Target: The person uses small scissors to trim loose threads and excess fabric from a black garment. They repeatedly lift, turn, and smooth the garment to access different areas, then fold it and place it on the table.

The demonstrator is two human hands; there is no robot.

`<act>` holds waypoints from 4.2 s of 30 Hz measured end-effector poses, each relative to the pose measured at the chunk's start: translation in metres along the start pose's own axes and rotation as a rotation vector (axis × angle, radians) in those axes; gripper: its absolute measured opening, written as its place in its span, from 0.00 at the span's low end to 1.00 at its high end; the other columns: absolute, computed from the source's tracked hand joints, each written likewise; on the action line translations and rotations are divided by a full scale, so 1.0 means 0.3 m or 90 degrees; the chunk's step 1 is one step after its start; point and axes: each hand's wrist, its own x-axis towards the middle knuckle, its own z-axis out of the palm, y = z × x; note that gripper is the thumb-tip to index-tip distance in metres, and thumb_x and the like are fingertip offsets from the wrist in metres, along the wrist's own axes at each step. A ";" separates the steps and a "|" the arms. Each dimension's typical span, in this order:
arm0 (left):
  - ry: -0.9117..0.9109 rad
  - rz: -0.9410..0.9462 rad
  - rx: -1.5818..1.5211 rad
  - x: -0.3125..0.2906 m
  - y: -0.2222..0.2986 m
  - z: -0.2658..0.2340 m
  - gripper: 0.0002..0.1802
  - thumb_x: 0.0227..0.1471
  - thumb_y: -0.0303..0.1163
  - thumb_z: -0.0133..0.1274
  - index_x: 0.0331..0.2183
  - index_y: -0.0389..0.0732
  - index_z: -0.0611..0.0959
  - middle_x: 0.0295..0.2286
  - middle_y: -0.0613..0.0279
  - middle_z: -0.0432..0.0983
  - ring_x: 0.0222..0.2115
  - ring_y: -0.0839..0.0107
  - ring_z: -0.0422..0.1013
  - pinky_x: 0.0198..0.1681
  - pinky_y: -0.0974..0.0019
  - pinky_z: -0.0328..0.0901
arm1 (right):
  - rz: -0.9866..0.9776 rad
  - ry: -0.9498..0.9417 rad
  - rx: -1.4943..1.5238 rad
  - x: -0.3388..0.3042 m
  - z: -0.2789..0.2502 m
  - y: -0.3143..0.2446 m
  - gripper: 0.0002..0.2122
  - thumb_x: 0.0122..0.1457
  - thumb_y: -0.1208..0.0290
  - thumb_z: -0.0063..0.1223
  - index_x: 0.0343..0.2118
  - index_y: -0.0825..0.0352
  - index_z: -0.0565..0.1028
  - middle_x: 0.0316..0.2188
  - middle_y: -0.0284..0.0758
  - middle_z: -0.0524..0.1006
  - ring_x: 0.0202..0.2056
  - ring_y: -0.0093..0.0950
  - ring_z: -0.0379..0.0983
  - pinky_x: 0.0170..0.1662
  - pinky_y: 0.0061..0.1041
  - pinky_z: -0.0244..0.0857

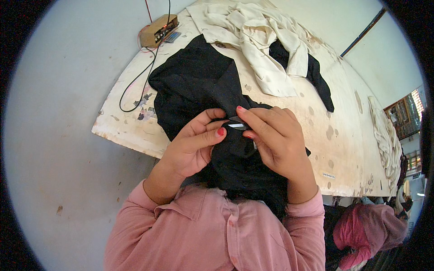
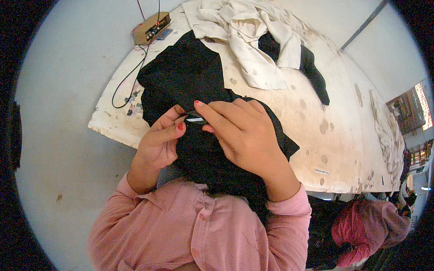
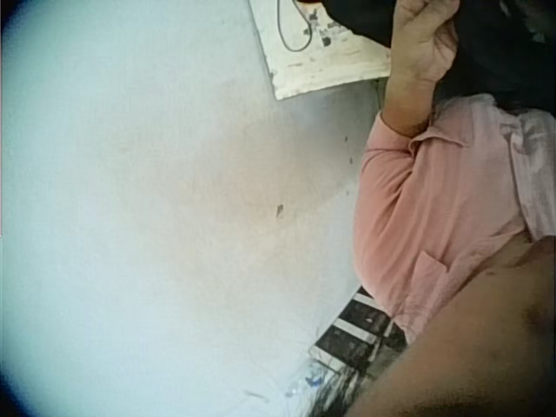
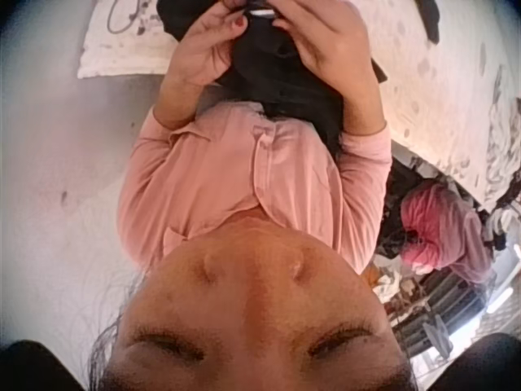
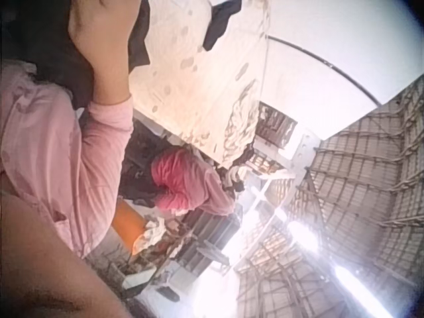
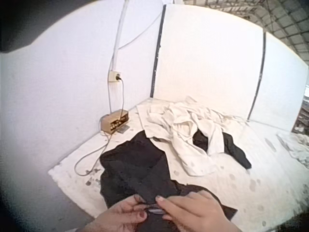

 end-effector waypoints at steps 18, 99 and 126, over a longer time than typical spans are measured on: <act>0.102 0.004 0.299 -0.003 -0.009 -0.018 0.13 0.57 0.23 0.44 0.46 0.38 0.72 0.41 0.61 0.74 0.41 0.73 0.72 0.45 0.71 0.67 | 0.156 0.092 0.136 -0.045 -0.013 0.013 0.18 0.51 0.77 0.57 0.47 0.67 0.73 0.31 0.39 0.75 0.29 0.33 0.71 0.33 0.27 0.64; 0.067 0.340 0.705 0.018 -0.015 0.018 0.27 0.41 0.13 0.58 0.47 0.35 0.76 0.38 0.63 0.67 0.40 0.74 0.66 0.47 0.74 0.60 | 0.277 -0.100 0.305 -0.189 0.049 -0.082 0.22 0.48 0.67 0.60 0.46 0.68 0.70 0.29 0.41 0.72 0.28 0.36 0.72 0.29 0.27 0.65; 0.077 0.205 0.669 0.007 -0.067 0.069 0.30 0.42 0.15 0.56 0.51 0.36 0.74 0.35 0.65 0.68 0.38 0.79 0.67 0.44 0.77 0.61 | 0.142 0.096 -0.106 -0.140 0.029 -0.091 0.19 0.45 0.73 0.61 0.44 0.66 0.76 0.28 0.33 0.77 0.22 0.27 0.70 0.23 0.23 0.63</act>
